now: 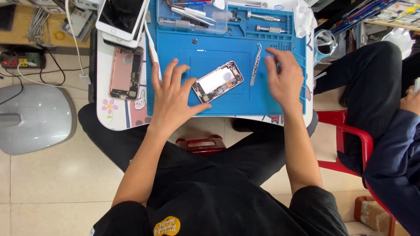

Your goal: The person disassembles a smartphone on a blue work mat, using a screwdriver to remove screws and tweezers to lift and remove internal components. The person places removed parts on the mat and continues to work on the phone's internal assembly.

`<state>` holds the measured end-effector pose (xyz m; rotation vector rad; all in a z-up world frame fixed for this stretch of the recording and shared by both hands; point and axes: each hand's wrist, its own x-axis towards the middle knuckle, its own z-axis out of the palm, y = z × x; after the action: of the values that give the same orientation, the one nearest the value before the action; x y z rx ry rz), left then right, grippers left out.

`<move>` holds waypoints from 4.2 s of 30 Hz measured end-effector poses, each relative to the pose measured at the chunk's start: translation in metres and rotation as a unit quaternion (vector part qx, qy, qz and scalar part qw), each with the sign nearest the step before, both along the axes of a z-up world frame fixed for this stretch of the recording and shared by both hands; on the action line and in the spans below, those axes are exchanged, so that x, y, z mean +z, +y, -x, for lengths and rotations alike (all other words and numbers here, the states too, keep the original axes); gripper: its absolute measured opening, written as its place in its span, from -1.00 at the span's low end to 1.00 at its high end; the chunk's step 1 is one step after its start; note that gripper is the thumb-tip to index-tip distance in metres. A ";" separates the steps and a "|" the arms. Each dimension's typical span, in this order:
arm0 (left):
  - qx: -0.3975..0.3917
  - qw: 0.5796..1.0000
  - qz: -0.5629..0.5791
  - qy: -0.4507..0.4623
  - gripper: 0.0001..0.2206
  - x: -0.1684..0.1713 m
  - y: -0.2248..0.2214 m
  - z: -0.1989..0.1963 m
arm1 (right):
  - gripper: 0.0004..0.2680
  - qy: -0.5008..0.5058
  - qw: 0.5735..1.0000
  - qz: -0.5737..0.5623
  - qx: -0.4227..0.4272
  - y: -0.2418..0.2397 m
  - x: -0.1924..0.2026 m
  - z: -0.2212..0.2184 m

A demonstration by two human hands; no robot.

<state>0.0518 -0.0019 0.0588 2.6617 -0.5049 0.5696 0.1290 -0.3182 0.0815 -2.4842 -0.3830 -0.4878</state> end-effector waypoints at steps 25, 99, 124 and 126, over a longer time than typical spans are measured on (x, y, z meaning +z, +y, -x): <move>-0.005 0.998 -0.052 -0.018 -0.93 -0.018 0.034 -0.062 | -0.86 0.034 0.999 -0.007 -0.014 0.007 -0.033 0.000; 0.080 0.994 0.072 0.024 -0.66 -0.016 -0.073 0.020 | -0.92 0.082 0.992 -0.095 0.018 0.031 0.003 0.008; -0.071 0.981 0.156 0.090 -0.86 -0.007 -0.045 -0.015 | -0.93 -0.104 0.967 0.121 0.200 0.132 0.025 -0.138; -0.074 0.981 0.163 0.079 -0.89 -0.008 -0.045 -0.015 | -0.94 -0.062 0.967 0.139 0.206 0.141 0.018 -0.141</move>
<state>0.0673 -0.0467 0.0510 2.3118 -0.5083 0.3588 0.2702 -0.1774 0.0995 -2.5408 -1.0559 -0.4392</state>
